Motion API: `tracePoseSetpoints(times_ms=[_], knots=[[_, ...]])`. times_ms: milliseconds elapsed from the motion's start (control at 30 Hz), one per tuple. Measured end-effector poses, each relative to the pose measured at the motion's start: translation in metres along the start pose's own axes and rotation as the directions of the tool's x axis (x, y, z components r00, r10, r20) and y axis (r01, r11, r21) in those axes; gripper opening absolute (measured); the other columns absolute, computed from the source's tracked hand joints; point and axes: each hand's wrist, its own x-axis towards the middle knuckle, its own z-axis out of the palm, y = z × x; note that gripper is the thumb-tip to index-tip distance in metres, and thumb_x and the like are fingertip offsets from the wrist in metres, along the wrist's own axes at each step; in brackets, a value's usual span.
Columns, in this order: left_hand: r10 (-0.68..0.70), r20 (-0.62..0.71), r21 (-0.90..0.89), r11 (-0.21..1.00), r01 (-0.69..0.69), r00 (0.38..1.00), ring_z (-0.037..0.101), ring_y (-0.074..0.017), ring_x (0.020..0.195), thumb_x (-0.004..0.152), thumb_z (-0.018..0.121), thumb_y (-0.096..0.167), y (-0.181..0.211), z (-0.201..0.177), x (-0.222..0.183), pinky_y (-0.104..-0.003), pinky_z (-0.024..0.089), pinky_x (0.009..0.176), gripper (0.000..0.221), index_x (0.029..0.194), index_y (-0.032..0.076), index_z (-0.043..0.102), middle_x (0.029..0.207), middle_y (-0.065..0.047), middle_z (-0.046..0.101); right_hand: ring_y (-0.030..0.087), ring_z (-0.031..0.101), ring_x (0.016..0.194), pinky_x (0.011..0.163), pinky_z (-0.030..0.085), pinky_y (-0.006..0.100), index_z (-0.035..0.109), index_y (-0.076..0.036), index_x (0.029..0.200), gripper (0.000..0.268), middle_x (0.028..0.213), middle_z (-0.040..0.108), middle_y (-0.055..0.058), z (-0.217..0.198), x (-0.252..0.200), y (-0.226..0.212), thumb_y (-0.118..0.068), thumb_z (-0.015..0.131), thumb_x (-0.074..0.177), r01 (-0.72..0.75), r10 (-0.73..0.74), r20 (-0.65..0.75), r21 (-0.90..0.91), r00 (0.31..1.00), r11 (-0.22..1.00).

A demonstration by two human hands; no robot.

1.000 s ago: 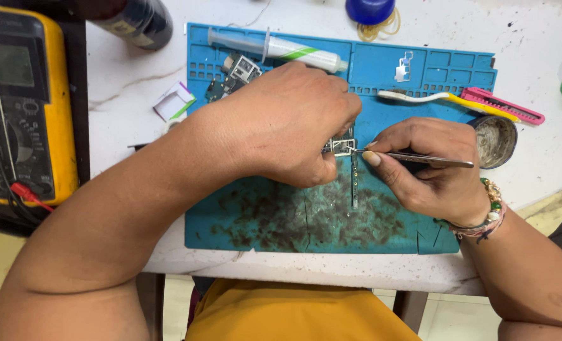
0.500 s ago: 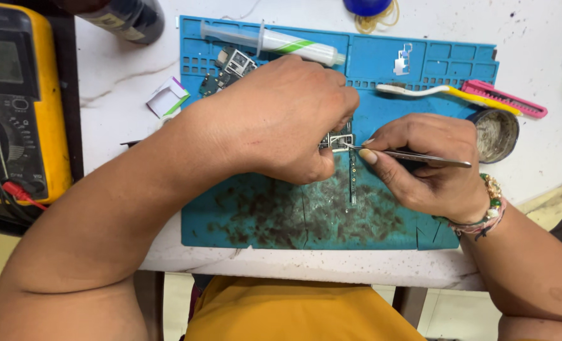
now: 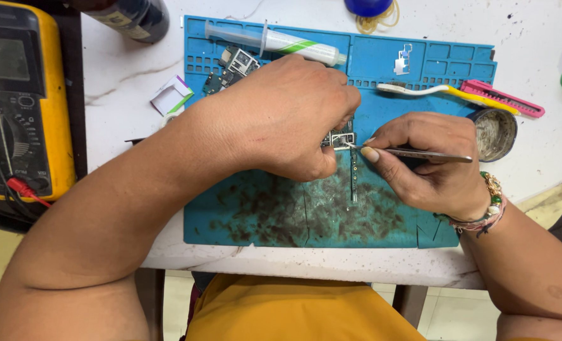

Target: The person works on a circuit board using tweezers and a soldering iron to apply and remove small components.

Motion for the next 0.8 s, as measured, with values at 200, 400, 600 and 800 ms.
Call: tracePoseSetpoints(times_ms=[200, 400, 600, 800], knots=[[0.034, -0.036, 0.009, 0.999, -0.034, 0.999, 0.068, -0.0402, 0.086, 0.064, 0.079, 0.029, -0.0021, 0.0015, 0.0, -0.051, 0.054, 0.079, 0.038, 0.088, 0.001, 0.069, 0.087, -0.019, 0.068, 0.016, 0.068, 0.067, 0.062, 0.052, 0.025, 0.07, -0.002, 0.093, 0.008, 0.086, 0.072, 0.009, -0.0002, 0.0022, 0.0, -0.002, 0.078, 0.091, -0.008, 0.008, 0.001, 0.014, 1.0, 1.0], [0.032, -0.028, 0.008, 0.999, -0.032, 0.999, 0.067, -0.0404, 0.084, 0.064, 0.079, 0.029, -0.0024, 0.0017, 0.0, -0.051, 0.054, 0.078, 0.038, 0.088, 0.001, 0.069, 0.086, -0.019, 0.067, 0.017, 0.068, 0.071, 0.06, 0.051, 0.025, 0.07, -0.002, 0.091, 0.009, 0.085, 0.073, 0.009, -0.0004, 0.0025, 0.0005, -0.002, 0.078, 0.089, -0.014, 0.013, 0.012, 0.021, 1.0, 1.0], [0.039, -0.047, -0.001, 0.999, -0.039, 0.998, 0.067, -0.0408, 0.085, 0.063, 0.079, 0.028, -0.0022, 0.0034, -0.0016, -0.051, 0.054, 0.078, 0.037, 0.087, 0.001, 0.07, 0.086, -0.019, 0.068, 0.016, 0.069, 0.069, 0.062, 0.052, 0.025, 0.069, -0.002, 0.093, 0.009, 0.086, 0.072, 0.009, -0.0006, 0.0018, -0.0012, -0.002, 0.078, 0.09, -0.012, 0.011, 0.018, 0.034, 1.0, 0.999], [0.033, -0.037, -0.006, 0.999, -0.033, 0.999, 0.067, -0.0402, 0.085, 0.063, 0.079, 0.029, -0.002, 0.0021, -0.0012, -0.051, 0.054, 0.078, 0.036, 0.086, 0.002, 0.07, 0.086, -0.018, 0.068, 0.016, 0.069, 0.07, 0.061, 0.052, 0.025, 0.07, -0.002, 0.092, 0.009, 0.086, 0.072, 0.01, -0.0002, 0.0021, -0.0012, -0.001, 0.078, 0.089, -0.005, 0.005, 0.008, 0.02, 1.0, 1.0]])
